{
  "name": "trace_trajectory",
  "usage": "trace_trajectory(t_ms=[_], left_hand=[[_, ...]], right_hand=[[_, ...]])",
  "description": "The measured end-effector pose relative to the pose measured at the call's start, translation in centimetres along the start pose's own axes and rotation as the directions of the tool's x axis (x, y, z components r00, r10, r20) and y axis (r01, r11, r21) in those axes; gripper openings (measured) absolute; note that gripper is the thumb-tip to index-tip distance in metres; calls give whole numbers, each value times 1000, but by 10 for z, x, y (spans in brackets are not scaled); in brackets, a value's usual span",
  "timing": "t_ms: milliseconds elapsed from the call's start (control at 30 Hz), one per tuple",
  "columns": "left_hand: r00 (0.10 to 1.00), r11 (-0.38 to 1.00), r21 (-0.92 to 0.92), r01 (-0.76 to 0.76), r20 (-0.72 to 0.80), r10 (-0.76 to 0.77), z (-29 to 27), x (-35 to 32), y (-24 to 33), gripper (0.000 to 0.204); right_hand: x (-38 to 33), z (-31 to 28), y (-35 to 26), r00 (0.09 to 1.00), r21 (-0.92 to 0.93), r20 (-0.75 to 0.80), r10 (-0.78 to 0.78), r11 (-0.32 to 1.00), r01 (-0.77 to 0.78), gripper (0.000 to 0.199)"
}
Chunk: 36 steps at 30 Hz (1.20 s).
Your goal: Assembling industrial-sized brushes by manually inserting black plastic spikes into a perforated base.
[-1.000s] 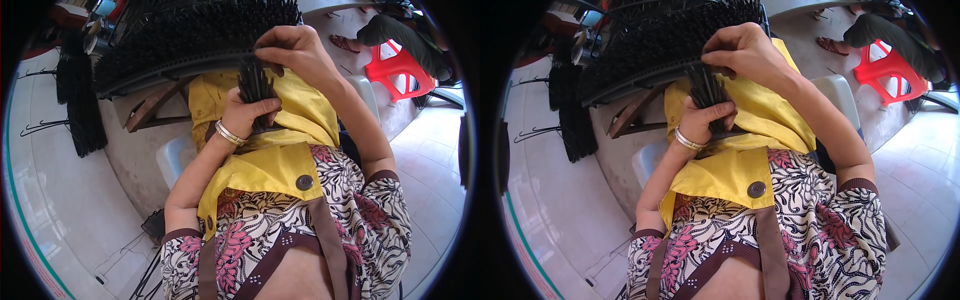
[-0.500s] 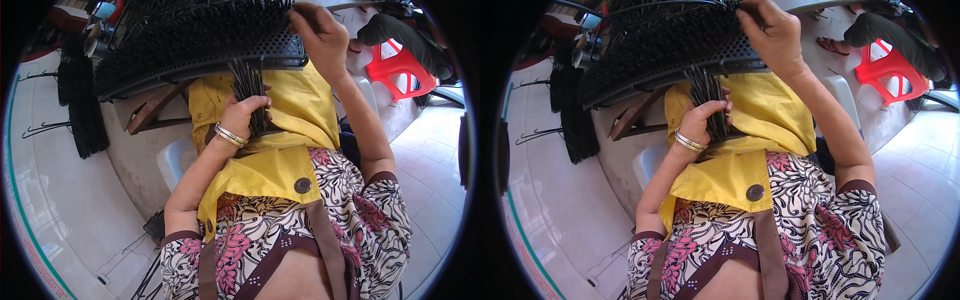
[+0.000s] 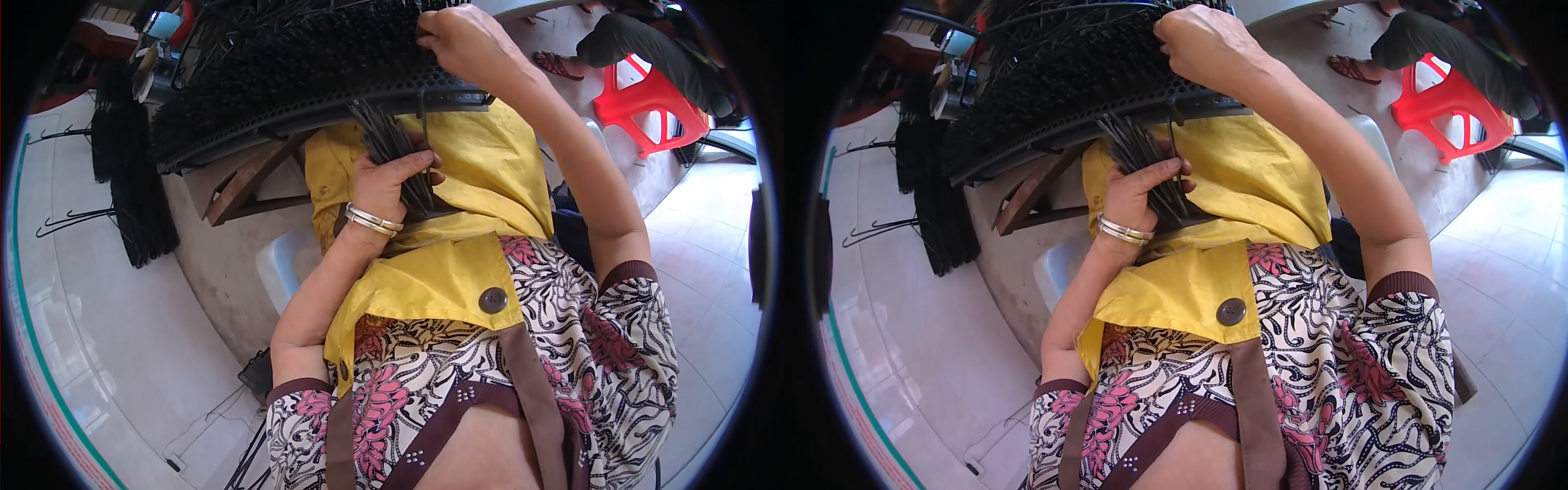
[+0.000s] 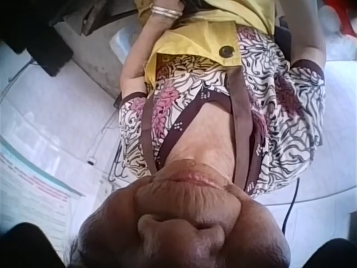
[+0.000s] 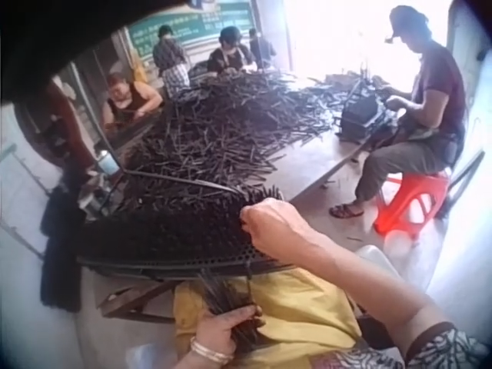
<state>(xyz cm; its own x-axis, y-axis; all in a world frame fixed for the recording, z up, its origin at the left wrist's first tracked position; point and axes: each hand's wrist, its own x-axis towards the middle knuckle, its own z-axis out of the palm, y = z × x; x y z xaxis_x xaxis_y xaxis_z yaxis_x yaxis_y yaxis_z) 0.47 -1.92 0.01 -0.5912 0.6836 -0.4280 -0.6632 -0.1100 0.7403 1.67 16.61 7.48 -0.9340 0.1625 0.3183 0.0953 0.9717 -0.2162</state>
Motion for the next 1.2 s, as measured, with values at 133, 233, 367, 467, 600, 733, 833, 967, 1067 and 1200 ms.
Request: trace_trajectory(t_ms=[133, 233, 367, 467, 600, 733, 833, 967, 1067, 1200], left_hand=[[1000, 1000, -11, -14, -24, 14, 2, 0, 2, 20], [1000, 998, -64, -13, 18, 14, 5, -3, 4, 18], [998, 1000, -21, -6, 69, 7, 5, -4, 3, 16], [998, 998, -54, -16, 55, 19, 5, -4, 3, 14], [1000, 999, -47, 11, -1, -11, 5, -4, 4, 14], [999, 999, -26, 22, 40, -21, 5, -1, 2, 16], [999, 1000, 13, 4, 41, -5, 3, -2, 3, 15], [999, 999, 7, -38, 38, 37, 2, -1, 0, 14], [1000, 998, 67, 17, -13, -17, -1, 0, -1, 14], [997, 999, 4, -54, -54, 54, 5, -1, 2, 14]], right_hand=[[-19, 11, 0, 993, 327, -23, 118, 939, -105, 17], [-46, 20, -18, 931, 731, 330, 157, 581, -357, 17], [-60, 29, -18, 913, 837, 322, 249, 376, -398, 10], [-51, 15, -3, 929, 861, 106, 356, 435, -265, 8], [-31, -1, 2, 856, 702, -322, 406, 709, -72, 7], [-18, 17, 7, 633, 510, -764, 125, 718, 474, 10], [-18, 28, 10, 733, 370, -679, 43, 882, 291, 11], [-17, 45, 18, 850, 239, -451, -274, 880, 411, 19], [-21, 40, 10, 947, 48, -218, -236, 966, 252, 23], [-41, 37, -4, 996, 261, -81, -30, 964, 50, 23]])
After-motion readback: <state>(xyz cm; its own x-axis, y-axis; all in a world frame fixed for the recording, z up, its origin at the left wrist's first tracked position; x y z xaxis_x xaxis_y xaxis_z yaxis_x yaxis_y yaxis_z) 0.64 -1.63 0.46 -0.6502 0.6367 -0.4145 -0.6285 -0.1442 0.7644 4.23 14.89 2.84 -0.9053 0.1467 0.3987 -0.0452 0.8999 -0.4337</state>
